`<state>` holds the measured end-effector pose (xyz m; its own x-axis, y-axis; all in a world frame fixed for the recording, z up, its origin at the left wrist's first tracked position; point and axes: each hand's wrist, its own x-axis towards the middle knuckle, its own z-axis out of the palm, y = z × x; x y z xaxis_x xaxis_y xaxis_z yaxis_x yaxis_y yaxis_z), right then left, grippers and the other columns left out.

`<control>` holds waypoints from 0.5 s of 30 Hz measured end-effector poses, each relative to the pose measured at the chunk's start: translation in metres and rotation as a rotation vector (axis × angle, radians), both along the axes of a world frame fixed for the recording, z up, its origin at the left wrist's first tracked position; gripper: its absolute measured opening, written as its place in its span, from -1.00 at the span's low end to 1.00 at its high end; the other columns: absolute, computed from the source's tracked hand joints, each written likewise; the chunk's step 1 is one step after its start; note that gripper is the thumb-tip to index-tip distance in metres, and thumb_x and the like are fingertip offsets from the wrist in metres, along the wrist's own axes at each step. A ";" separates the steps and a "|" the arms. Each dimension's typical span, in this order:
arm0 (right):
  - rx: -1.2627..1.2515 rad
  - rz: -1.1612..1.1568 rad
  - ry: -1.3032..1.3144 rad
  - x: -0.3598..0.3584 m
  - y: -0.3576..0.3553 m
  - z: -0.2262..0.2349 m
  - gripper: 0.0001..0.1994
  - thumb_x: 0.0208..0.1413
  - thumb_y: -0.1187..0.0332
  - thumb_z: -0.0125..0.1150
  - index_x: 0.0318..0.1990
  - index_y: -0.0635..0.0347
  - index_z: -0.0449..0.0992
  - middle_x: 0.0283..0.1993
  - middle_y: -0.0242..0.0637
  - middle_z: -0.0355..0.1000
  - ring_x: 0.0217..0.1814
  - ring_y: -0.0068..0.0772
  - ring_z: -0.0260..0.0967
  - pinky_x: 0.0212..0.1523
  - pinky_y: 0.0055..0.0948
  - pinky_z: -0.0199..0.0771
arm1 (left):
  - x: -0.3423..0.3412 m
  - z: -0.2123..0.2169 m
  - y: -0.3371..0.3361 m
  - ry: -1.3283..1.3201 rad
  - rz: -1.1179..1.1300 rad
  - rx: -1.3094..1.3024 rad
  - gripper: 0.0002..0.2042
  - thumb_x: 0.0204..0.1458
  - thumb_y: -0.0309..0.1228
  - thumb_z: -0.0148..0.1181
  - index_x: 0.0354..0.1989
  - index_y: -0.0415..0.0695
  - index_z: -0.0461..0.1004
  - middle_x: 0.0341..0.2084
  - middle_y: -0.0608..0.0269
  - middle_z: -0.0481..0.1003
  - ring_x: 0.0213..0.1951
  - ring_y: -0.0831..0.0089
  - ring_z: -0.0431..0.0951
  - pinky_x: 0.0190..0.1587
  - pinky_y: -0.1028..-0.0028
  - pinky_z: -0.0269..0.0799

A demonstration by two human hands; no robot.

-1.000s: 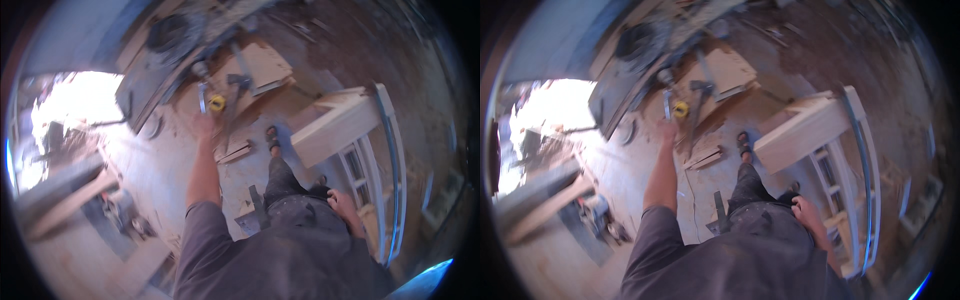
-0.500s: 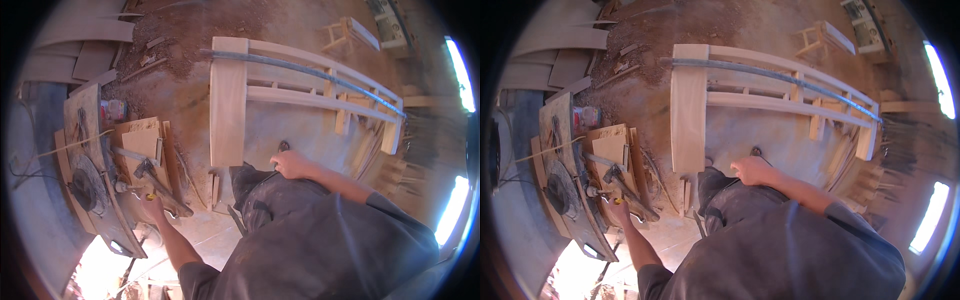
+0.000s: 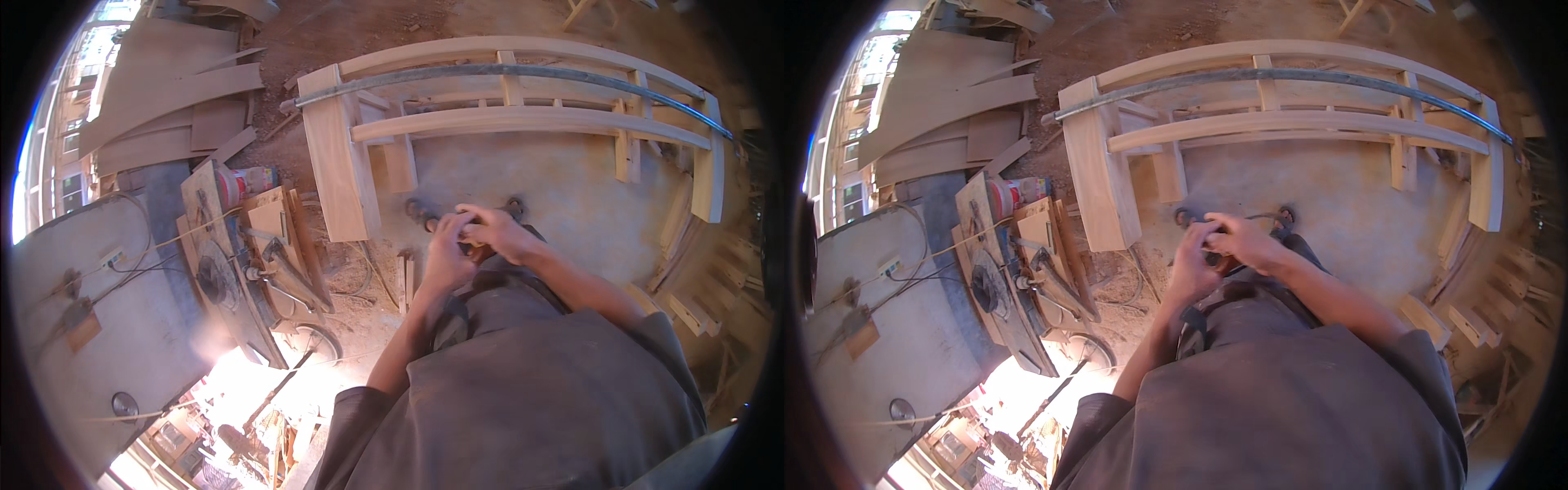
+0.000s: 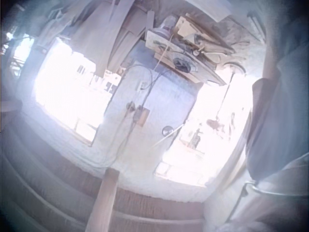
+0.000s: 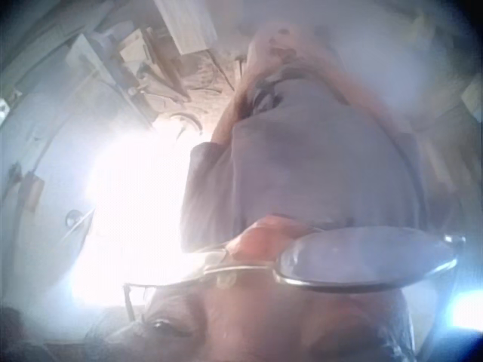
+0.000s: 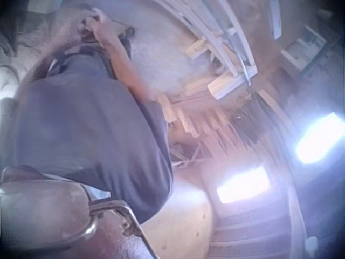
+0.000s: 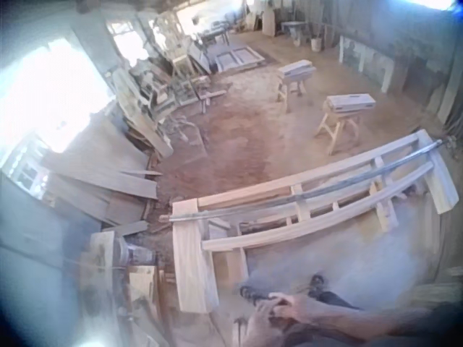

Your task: The person measures the dimensions of a wooden furniture frame using a tape measure and secures a board to the frame with a bar clamp and a hammer.

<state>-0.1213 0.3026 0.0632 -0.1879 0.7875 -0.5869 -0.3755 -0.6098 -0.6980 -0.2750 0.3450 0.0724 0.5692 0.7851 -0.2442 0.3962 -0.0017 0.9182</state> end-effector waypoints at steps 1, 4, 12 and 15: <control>-0.011 0.013 -0.039 0.022 -0.010 -0.001 -0.48 0.23 0.32 0.16 0.28 0.38 0.26 0.01 -0.09 0.45 -0.01 -0.38 0.41 0.00 -0.41 0.41 | 0.011 0.002 -0.003 -0.003 -0.037 -0.074 -0.55 -0.07 -0.52 0.37 0.04 -0.28 0.42 -0.08 0.13 0.52 -0.09 0.39 0.53 0.02 0.42 0.44; 0.083 0.050 -0.298 0.065 -0.037 -0.011 -0.48 0.18 0.37 0.22 0.25 0.42 0.30 0.02 0.00 0.47 0.04 -0.35 0.42 0.06 -0.36 0.39 | 0.044 -0.005 -0.008 -0.144 0.065 -0.400 -0.60 0.00 -0.63 0.28 0.06 -0.32 0.41 -0.14 0.19 0.52 -0.12 0.50 0.52 -0.06 0.52 0.44; 0.177 0.098 -0.406 0.086 -0.030 0.000 -0.62 0.17 0.37 0.21 0.08 0.41 0.41 0.00 0.00 0.47 0.09 -0.23 0.42 0.09 -0.31 0.36 | 0.086 -0.017 0.012 -0.052 0.067 -0.419 -0.69 -0.01 -0.74 0.24 -0.05 -0.37 0.47 -0.38 0.37 0.48 -0.35 0.66 0.44 -0.23 0.60 0.44; 0.137 0.103 -0.349 0.090 -0.006 -0.002 -0.68 0.14 0.37 0.17 0.02 0.35 0.47 -0.06 0.02 0.49 0.05 -0.19 0.45 0.05 -0.29 0.39 | 0.081 -0.023 0.035 -0.150 0.114 -0.534 -0.67 -0.03 -0.73 0.25 -0.03 -0.34 0.47 -0.41 0.37 0.47 -0.38 0.66 0.43 -0.27 0.62 0.42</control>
<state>-0.0310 0.2966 0.0614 -0.0773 0.8504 -0.5205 -0.0424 -0.5244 -0.8504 -0.1935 0.3800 0.0498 0.5468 0.6333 -0.5476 0.2319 0.5139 0.8259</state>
